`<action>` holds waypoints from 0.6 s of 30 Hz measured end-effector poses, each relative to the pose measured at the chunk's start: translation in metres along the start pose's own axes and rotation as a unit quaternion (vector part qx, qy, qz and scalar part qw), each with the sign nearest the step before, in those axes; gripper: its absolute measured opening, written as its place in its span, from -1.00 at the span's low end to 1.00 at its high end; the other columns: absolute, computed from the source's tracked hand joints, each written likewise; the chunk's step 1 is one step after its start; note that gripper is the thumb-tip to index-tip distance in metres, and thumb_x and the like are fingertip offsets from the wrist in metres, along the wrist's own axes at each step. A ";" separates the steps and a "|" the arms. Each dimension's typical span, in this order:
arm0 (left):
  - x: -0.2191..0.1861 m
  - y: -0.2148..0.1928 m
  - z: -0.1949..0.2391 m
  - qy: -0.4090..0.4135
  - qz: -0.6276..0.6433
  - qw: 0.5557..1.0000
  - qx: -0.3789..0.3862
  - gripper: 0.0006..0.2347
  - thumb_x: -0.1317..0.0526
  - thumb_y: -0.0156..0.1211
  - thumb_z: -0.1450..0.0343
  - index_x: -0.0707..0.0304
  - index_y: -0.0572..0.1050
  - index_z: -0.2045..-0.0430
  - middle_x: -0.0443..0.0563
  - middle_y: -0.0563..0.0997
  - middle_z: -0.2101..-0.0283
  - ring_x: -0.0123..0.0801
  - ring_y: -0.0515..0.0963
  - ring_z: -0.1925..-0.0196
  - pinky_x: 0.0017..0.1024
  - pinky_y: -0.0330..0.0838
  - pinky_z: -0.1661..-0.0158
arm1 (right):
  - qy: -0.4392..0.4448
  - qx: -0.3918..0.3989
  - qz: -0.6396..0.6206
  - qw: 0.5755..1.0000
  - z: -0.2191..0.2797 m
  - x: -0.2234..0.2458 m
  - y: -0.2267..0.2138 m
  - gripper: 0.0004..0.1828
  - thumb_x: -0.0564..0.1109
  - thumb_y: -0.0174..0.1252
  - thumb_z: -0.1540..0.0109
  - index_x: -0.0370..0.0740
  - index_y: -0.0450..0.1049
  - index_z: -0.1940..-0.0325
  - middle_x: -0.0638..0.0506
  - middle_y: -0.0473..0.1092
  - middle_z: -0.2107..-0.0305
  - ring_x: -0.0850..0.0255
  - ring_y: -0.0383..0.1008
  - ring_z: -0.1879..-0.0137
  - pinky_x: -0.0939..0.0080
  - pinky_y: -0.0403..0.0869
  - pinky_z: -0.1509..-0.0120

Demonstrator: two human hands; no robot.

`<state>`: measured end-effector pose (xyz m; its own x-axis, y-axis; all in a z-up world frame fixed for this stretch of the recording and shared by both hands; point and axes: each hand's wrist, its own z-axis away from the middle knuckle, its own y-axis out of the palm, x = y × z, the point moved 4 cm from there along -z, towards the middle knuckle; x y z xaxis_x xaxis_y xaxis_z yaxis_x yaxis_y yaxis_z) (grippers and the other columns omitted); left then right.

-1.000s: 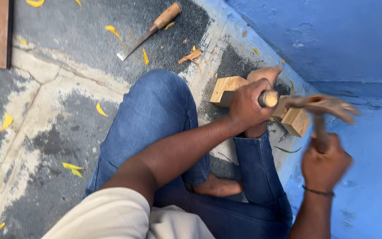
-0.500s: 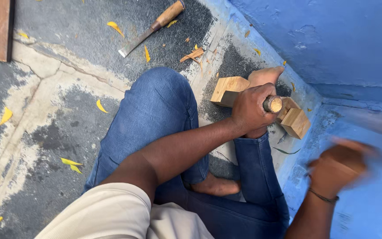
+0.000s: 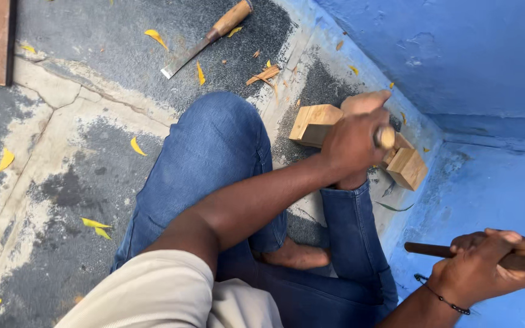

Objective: The person sits cross-legged on a concrete floor and carves small wooden blocks using a chisel and hammer. They hold the chisel against the wood and strike it repeatedly to shape the blocks, occasionally adjusting the wood's position.

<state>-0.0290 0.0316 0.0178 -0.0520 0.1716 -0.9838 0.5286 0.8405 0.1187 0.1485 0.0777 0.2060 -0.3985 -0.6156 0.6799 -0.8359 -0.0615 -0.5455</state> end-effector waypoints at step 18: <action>0.007 -0.013 -0.011 0.137 0.067 0.975 -0.161 -0.70 0.16 0.37 -0.24 0.16 0.41 0.26 0.20 0.59 0.03 0.00 0.66 0.10 -0.15 0.55 0.09 | -0.137 0.080 0.092 0.983 -0.032 -0.059 -0.023 -0.84 -0.29 0.12 -0.43 -0.30 0.35 0.24 -0.07 0.35 0.47 0.22 0.31 0.45 0.21 0.32 0.37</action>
<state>-0.0456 0.0280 0.0114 -0.2480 0.3840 -0.8894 0.2557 0.9115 0.3222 0.1791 0.1405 0.1944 -0.4023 -0.8149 0.4172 -0.6808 -0.0383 -0.7314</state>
